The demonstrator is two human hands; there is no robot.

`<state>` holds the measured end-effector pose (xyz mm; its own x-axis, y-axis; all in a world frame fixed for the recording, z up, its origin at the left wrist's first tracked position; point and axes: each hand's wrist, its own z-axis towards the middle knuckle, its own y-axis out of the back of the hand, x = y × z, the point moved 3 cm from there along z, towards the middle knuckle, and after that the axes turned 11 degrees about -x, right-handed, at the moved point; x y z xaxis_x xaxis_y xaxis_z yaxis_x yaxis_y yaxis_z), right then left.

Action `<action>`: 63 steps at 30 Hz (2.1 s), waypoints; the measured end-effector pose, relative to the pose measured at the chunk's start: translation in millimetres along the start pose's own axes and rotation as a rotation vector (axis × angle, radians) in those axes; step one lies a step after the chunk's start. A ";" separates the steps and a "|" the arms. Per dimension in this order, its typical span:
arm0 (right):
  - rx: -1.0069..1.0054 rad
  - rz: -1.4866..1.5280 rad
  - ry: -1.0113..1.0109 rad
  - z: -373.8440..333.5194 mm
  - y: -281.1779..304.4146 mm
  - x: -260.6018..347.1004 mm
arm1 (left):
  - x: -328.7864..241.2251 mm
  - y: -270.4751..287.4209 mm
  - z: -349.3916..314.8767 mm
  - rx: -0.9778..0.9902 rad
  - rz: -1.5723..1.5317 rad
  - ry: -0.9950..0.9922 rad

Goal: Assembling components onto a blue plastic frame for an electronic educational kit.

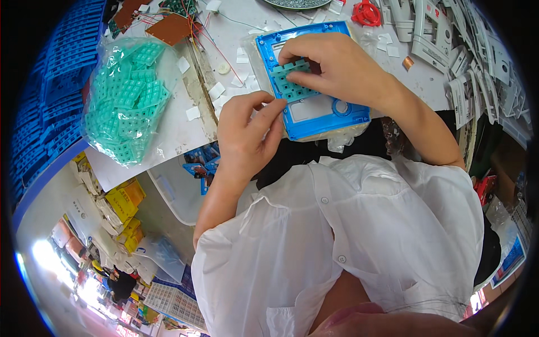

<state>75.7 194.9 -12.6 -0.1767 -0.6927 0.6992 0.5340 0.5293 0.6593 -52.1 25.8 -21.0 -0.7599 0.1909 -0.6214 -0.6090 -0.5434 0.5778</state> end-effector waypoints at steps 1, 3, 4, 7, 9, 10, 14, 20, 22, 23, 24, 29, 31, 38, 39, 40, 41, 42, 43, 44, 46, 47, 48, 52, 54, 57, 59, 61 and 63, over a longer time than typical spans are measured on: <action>-0.015 -0.026 0.005 -2.4 -1.2 -0.4 | 0.6 -1.2 2.2 0.013 0.015 -0.049; -0.066 -0.106 0.053 -6.5 1.1 1.1 | 1.0 -2.8 4.5 0.029 0.029 -0.110; -0.101 -0.161 0.099 -8.7 4.1 2.4 | 1.8 -3.2 4.7 0.028 0.031 -0.122; -0.109 -0.233 0.204 -24.0 16.2 8.8 | 3.9 -2.3 4.3 0.036 0.026 -0.145; -0.030 -0.277 0.255 -36.9 20.4 16.2 | 4.8 -3.3 6.2 0.039 0.015 -0.163; 0.038 -0.305 0.280 -44.9 17.9 20.2 | 4.5 -3.8 6.7 0.036 0.013 -0.171; 0.195 -0.322 0.211 -61.1 -4.0 28.9 | 4.9 -2.4 3.0 0.050 0.035 -0.153; 0.232 -0.367 0.194 -64.5 -0.9 30.3 | 4.5 -4.6 7.3 0.063 0.055 -0.232; 0.219 -0.357 0.198 -63.5 0.8 29.7 | 1.4 -2.1 13.6 0.120 0.088 -0.235; 0.203 -0.340 0.210 -63.1 3.3 28.0 | 0.5 -0.8 18.5 0.149 0.102 -0.238; 0.187 -0.323 0.220 -63.0 6.4 26.0 | 1.7 0.2 24.2 0.163 0.055 -0.209; -0.229 -0.151 0.367 -34.6 88.5 28.3 | 19.9 8.7 66.9 -0.006 0.003 -0.133; -0.456 -0.158 0.337 -43.3 124.8 21.9 | 33.9 1.8 104.3 -0.002 0.060 -0.063; -0.589 -0.003 0.282 -45.0 135.3 9.9 | 129.9 40.7 189.5 0.093 0.763 0.189; -0.551 0.018 0.285 -43.2 129.3 5.9 | 127.7 57.7 191.6 0.197 0.860 0.297; -0.521 0.004 0.270 -44.0 126.9 4.8 | 124.0 63.7 198.0 0.310 0.922 0.386; -0.512 0.013 0.257 -41.3 124.4 5.6 | 124.1 68.7 200.1 0.424 0.983 0.478; -0.499 0.022 0.257 -38.3 120.6 5.3 | 132.9 68.6 195.6 0.413 0.980 0.405; -0.483 0.042 0.261 -34.9 115.1 3.9 | 148.9 68.0 180.7 0.402 0.984 0.340; -0.472 0.042 0.260 -32.9 111.8 4.2 | 155.8 61.7 172.7 0.391 0.972 0.262; -0.440 0.034 0.265 -26.7 105.3 9.5 | 158.7 65.9 166.5 0.174 0.695 0.252; -0.423 0.031 0.285 -23.6 102.6 10.4 | 155.1 75.1 165.6 0.024 0.556 0.217; -0.407 0.028 0.304 -20.9 99.6 11.7 | 150.5 84.2 165.1 -0.122 0.413 0.180; -0.274 0.235 0.155 -10.9 82.3 10.5 | 84.4 100.1 153.2 -0.677 -0.009 0.000; -0.256 0.655 -0.078 0.6 52.8 20.7 | 42.5 78.6 136.5 -0.724 -0.063 -0.145; -0.283 1.002 -0.235 13.0 1.4 51.7 | 5.8 54.1 102.6 -0.453 0.057 -0.210; -0.180 1.062 -0.309 14.3 -6.9 59.7 | -26.7 42.0 76.7 -0.268 0.026 -0.060; 0.011 1.023 -0.434 16.3 -4.8 52.3 | -54.6 46.8 77.9 -0.091 0.023 -0.042; 0.020 1.158 -0.524 7.7 -0.7 42.3 | -58.2 63.9 65.0 -0.104 -0.070 0.018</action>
<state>61.4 169.0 18.6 0.0759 0.4517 0.8890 0.5824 0.7036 -0.4072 -61.5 33.2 86.4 -0.7114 0.2172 -0.6684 -0.6331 -0.6109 0.4754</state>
